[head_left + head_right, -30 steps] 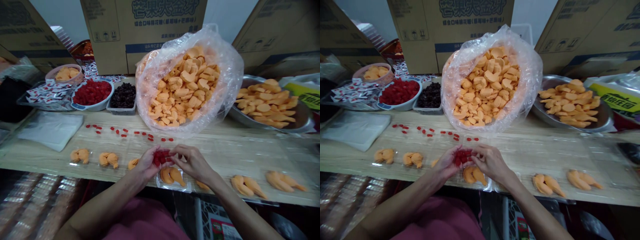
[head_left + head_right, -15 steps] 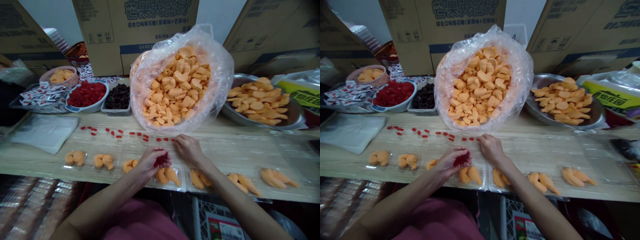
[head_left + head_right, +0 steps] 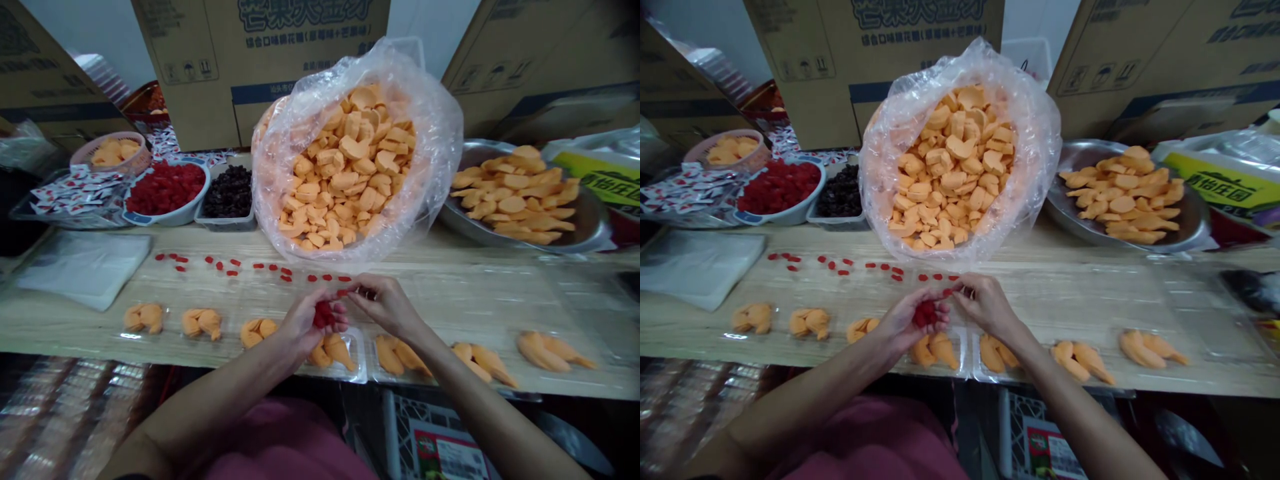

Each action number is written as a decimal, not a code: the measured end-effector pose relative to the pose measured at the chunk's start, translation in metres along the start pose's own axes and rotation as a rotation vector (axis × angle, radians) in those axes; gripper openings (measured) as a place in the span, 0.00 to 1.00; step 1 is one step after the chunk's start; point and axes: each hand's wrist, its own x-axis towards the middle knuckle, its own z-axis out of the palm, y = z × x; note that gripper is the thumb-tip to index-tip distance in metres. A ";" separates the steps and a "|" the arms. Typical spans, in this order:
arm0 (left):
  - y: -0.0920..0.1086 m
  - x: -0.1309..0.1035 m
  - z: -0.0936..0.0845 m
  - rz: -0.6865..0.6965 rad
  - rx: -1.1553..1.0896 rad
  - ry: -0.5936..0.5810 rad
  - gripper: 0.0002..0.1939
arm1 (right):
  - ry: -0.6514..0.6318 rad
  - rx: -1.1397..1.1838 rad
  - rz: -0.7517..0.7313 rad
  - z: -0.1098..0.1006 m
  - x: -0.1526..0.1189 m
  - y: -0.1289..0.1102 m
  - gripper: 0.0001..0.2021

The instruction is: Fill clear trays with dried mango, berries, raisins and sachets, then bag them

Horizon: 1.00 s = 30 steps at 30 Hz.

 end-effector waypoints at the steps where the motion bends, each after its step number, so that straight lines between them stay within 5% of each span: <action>1: 0.002 -0.002 0.000 -0.011 -0.022 0.000 0.22 | 0.026 -0.070 -0.001 0.002 0.002 0.007 0.06; 6: 0.010 -0.005 0.001 -0.031 -0.070 -0.017 0.27 | 0.027 -0.270 -0.092 0.007 0.005 0.016 0.10; 12: 0.000 0.002 0.010 -0.039 -0.072 -0.104 0.27 | -0.065 0.154 -0.096 -0.010 -0.016 -0.018 0.11; 17: -0.021 0.009 0.020 -0.102 -0.033 -0.136 0.23 | -0.136 0.172 -0.079 -0.018 -0.039 -0.027 0.09; 23: -0.033 0.014 0.029 -0.128 0.052 -0.184 0.17 | -0.074 0.204 0.020 -0.023 -0.050 -0.018 0.06; 30: -0.027 0.018 0.026 0.038 0.183 -0.139 0.10 | 0.094 0.174 0.080 -0.029 -0.033 0.020 0.05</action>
